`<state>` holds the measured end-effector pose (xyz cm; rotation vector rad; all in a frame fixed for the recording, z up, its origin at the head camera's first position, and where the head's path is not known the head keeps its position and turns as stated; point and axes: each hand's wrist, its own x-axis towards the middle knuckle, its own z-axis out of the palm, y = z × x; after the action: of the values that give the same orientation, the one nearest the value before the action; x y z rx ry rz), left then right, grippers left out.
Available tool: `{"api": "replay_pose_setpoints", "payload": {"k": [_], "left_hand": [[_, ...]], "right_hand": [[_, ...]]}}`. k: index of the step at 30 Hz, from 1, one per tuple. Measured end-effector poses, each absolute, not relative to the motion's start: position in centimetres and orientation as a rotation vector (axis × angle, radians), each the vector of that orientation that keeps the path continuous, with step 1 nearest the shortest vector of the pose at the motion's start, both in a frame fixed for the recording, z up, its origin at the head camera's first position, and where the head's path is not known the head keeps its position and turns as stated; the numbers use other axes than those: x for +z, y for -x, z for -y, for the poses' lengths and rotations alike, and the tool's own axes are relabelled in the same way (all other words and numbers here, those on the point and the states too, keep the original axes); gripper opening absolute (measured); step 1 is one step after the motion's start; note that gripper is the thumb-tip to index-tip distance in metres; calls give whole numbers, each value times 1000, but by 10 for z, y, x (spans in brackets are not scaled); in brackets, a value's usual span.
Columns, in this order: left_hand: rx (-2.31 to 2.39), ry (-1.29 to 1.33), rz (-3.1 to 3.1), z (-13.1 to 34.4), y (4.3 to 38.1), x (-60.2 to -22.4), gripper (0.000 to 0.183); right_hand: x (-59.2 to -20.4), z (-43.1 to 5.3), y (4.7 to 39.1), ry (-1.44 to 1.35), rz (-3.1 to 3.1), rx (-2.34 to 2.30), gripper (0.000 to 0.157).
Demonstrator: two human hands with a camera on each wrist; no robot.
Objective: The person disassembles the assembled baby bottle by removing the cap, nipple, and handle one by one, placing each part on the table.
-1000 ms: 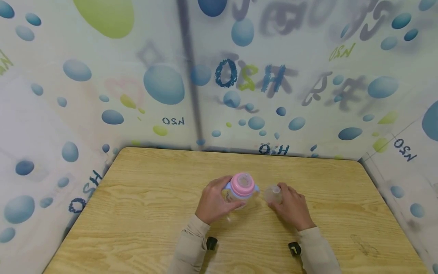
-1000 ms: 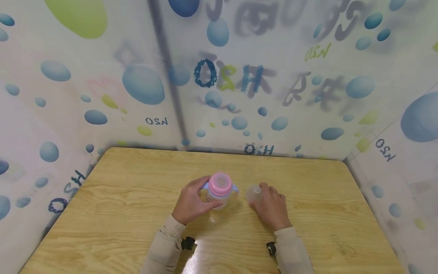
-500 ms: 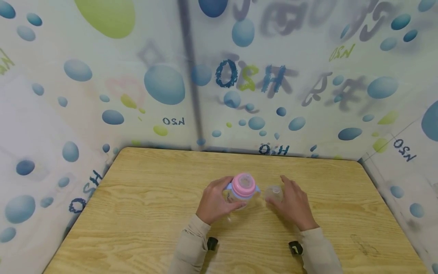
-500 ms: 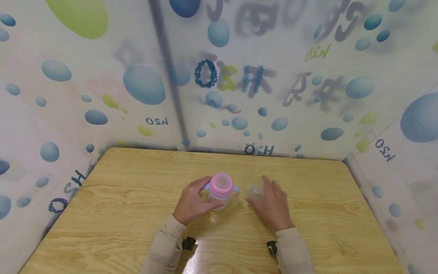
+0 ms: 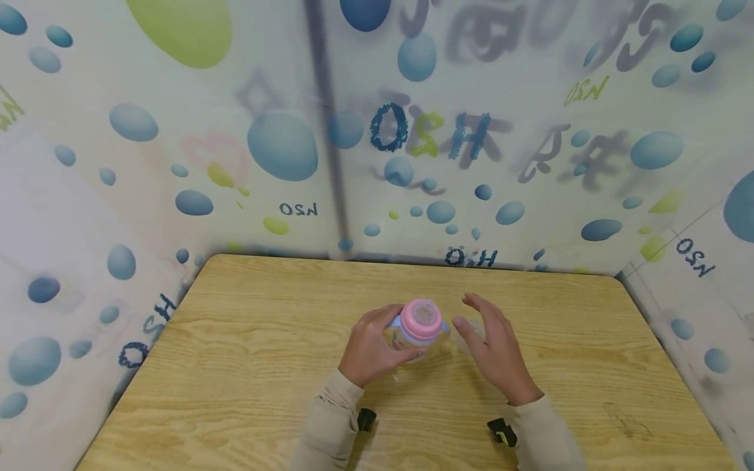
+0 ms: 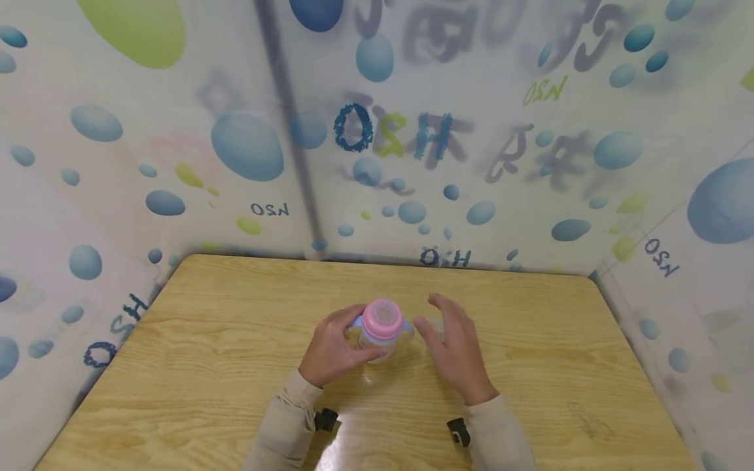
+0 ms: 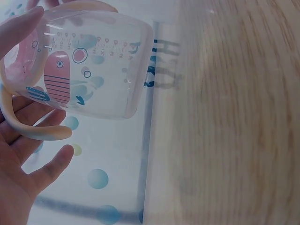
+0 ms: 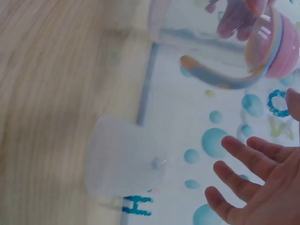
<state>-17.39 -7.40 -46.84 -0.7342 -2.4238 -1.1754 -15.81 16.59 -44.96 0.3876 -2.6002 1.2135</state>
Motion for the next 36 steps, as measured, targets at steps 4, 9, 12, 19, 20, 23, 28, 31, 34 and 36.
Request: {"api": "replay_pose_setpoints", "payload": {"k": [4,9,12,19,20,23,28,31,34,36], "left_hand": [[-1178,739,2428,74,173,-468,71],[-1185,744,2429,74,173,-467,71],[-1178,744,2430,74,173,-468,71],[-1163,756,2424,74,172,-467,70],[-1157,757,2425,74,172,-467,70],[-1147,763,2425,74,171,-466,70],[-1125,775,2413,72,171,-466,69],[-1129,776,2407,71,171,-467,69],[-1133,772,2404,71,171,-466,69],[-1135,768,2405,71,171,-466,69]], "right_hand": [[-442,-158,154,-448,2581,1229,51],[-438,-150,152,-513,2570,1209,48],[-436,-145,151,-560,2542,1193,48],[-429,-140,148,-666,2511,1178,56],[-428,-139,148,-669,2517,1170,57],[-426,-139,148,-669,2537,1148,59],[-425,-135,148,-647,2533,1117,57],[-425,-134,147,-632,2521,1103,55],[-425,-133,147,-617,2523,1091,54],[-425,-132,147,-606,2527,1083,54]]}}
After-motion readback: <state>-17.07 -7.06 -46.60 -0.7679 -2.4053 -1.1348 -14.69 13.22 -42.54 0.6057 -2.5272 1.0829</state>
